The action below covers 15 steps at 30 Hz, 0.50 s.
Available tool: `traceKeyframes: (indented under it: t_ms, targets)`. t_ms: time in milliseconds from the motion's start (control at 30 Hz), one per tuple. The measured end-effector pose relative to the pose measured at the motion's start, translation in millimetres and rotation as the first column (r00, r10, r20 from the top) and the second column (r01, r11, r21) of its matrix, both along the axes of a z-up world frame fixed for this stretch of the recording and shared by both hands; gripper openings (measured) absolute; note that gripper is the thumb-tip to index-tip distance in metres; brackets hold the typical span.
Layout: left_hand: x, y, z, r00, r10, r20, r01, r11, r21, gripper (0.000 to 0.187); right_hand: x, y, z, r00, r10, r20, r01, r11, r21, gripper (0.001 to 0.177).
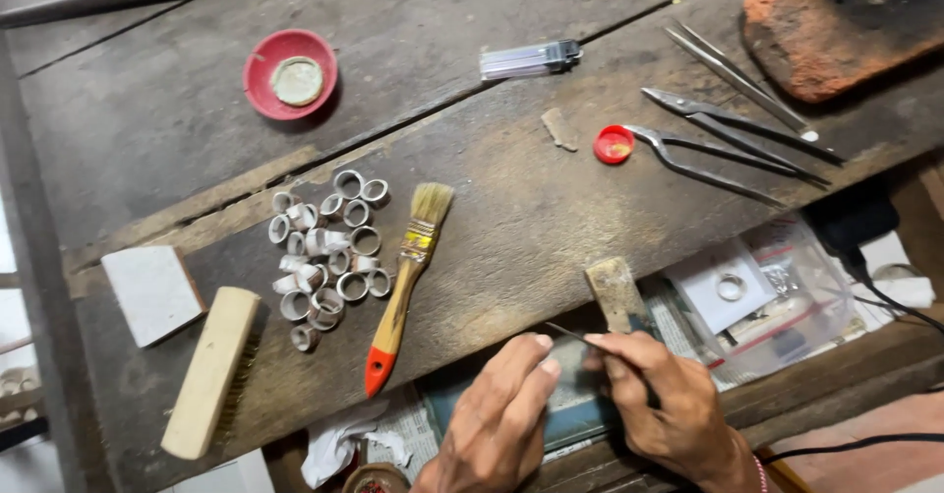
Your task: The person is using a needle file to smooth the surfaces of a small silver ring at a jeweler's workbench.
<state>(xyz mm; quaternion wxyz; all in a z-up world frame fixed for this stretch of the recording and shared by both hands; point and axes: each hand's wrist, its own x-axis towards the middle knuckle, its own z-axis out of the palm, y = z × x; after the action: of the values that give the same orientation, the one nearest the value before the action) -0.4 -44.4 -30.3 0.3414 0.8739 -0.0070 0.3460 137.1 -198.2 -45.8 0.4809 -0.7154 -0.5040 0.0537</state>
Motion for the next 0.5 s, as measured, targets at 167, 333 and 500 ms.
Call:
traceKeyframes:
  t_ms: [167, 333, 500]
  targets:
    - [6.7, -5.3, 1.9, 0.999, -0.015, 0.043, 0.017, 0.998, -0.058, 0.026, -0.7, -17.9, -21.7, 0.999, -0.032, -0.017, 0.031, 0.998, -0.053, 0.027]
    - [7.2, -15.4, 0.0, 1.000, -0.019, -0.007, 0.014, 0.903, -0.429, 0.020, 3.7, -5.6, -11.3, 0.990, 0.141, 0.014, -0.141, 0.990, 0.008, 0.021]
    - [4.2, -16.7, -6.2, 0.998, -0.036, -0.051, -0.002, 0.799, -0.602, 0.020, 4.5, -4.2, -11.4, 0.980, 0.199, -0.003, -0.199, 0.980, -0.016, 0.019]
